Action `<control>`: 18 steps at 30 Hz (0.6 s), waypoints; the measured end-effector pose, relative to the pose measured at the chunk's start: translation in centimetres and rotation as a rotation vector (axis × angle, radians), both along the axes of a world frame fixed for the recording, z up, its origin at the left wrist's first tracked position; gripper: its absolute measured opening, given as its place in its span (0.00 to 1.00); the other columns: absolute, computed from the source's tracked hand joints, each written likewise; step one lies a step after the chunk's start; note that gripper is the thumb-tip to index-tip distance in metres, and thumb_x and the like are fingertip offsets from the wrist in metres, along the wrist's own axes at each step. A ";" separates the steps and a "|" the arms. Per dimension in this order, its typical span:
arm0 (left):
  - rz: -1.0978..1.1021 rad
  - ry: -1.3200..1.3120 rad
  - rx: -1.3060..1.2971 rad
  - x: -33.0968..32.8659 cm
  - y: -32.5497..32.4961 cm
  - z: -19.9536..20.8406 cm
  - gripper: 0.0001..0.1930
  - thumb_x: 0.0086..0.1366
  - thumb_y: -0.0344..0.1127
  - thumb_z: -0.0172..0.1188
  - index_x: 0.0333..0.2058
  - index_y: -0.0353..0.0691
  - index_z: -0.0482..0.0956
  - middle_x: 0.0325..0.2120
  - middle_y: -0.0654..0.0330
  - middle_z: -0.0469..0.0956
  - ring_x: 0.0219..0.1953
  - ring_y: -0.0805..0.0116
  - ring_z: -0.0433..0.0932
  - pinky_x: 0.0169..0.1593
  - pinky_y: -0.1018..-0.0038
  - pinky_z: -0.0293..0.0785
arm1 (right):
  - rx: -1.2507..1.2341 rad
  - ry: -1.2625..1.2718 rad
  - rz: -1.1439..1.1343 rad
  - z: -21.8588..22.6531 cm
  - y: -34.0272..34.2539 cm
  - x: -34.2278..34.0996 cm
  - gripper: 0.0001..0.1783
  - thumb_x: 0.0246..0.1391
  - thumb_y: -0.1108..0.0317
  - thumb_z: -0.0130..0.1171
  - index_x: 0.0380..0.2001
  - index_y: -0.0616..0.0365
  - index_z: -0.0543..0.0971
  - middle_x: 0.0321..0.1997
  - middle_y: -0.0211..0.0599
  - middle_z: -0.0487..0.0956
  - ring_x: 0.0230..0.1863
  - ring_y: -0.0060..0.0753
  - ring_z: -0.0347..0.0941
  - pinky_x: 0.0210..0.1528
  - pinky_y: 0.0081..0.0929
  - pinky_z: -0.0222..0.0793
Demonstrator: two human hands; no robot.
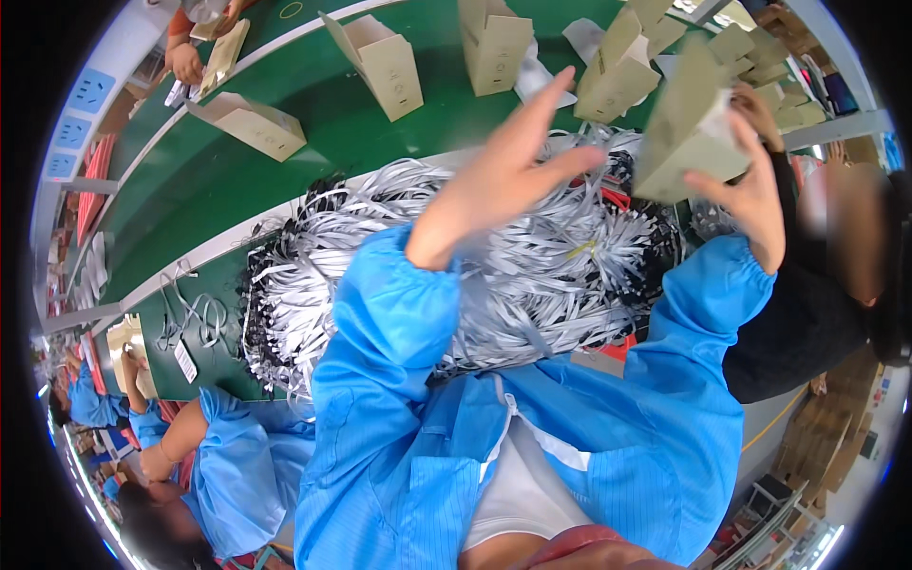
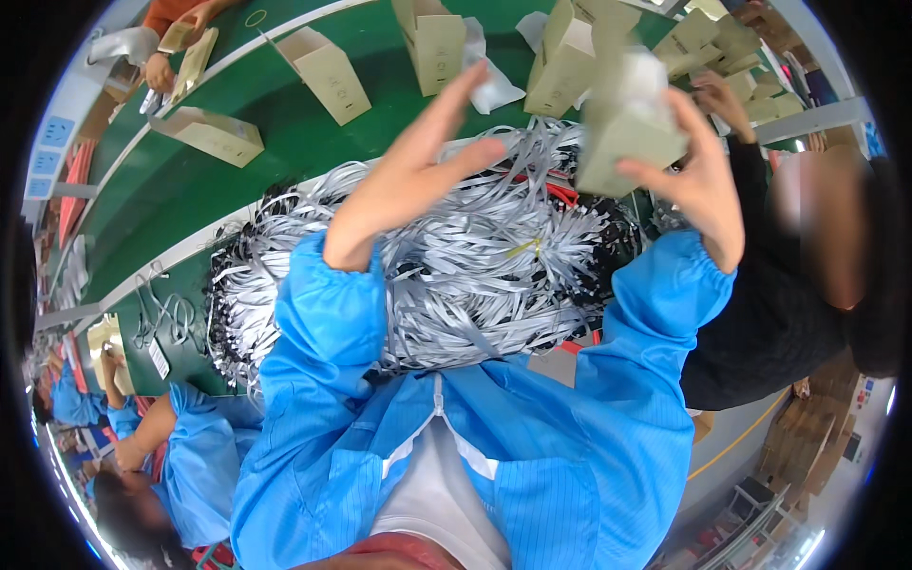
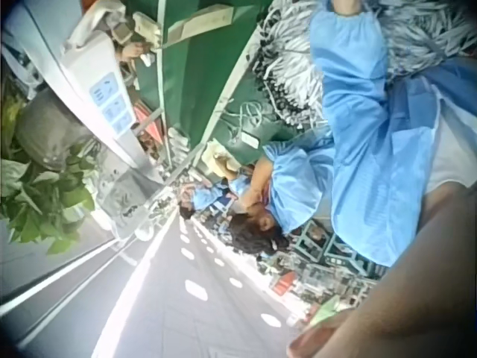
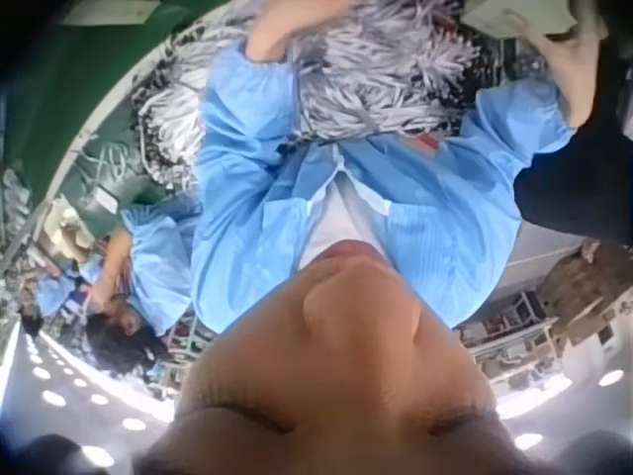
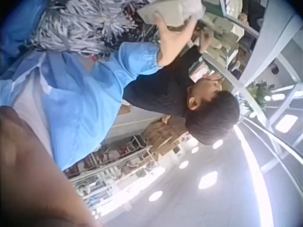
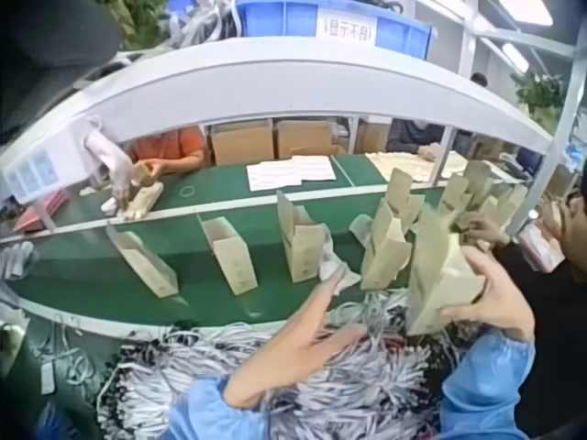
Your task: Manually organizing and bundling wire harnesses using plastic ties and cutting tools at a factory workbench.
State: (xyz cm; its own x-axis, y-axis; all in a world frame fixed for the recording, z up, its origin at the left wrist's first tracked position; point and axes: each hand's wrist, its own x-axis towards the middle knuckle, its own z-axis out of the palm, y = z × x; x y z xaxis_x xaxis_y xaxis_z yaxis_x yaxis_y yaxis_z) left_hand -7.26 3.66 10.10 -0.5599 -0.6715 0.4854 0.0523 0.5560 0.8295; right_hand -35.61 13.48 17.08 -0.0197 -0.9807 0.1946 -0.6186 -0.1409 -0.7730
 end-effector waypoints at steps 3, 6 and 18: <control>0.005 -0.356 -0.164 4.4 -1.9 -2.2 0.25 0.60 0.30 0.63 0.56 0.39 0.71 0.55 0.50 0.72 0.58 0.49 0.70 0.59 0.63 0.67 | -0.032 -0.141 -0.165 -2.9 -2.9 -6.5 0.45 0.44 0.72 0.74 0.63 0.65 0.61 0.55 0.39 0.75 0.55 0.29 0.71 0.58 0.28 0.66; -0.077 -0.546 -0.200 5.8 -2.1 -5.5 0.20 0.57 0.30 0.64 0.49 0.39 0.77 0.52 0.51 0.74 0.55 0.48 0.71 0.57 0.63 0.68 | -0.084 -0.181 -0.249 -7.4 -7.2 -11.5 0.43 0.47 0.72 0.72 0.63 0.66 0.60 0.54 0.41 0.75 0.55 0.29 0.71 0.58 0.27 0.67; 0.034 -0.460 -0.190 5.3 -1.1 -3.6 0.08 0.54 0.29 0.65 0.35 0.39 0.82 0.34 0.58 0.81 0.35 0.52 0.80 0.38 0.67 0.77 | -0.038 0.123 -0.496 -12.1 -9.1 -18.6 0.42 0.55 0.59 0.66 0.65 0.66 0.59 0.62 0.49 0.71 0.62 0.36 0.68 0.59 0.30 0.66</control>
State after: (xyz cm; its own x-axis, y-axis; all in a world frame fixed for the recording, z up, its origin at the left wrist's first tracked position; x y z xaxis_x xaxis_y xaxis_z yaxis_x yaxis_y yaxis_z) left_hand -1.97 2.54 6.47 -0.7240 -0.6167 0.3091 -0.3158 0.6946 0.6464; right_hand -54.21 4.39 5.01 -0.4558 -0.8513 0.2598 -0.7043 0.1666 -0.6901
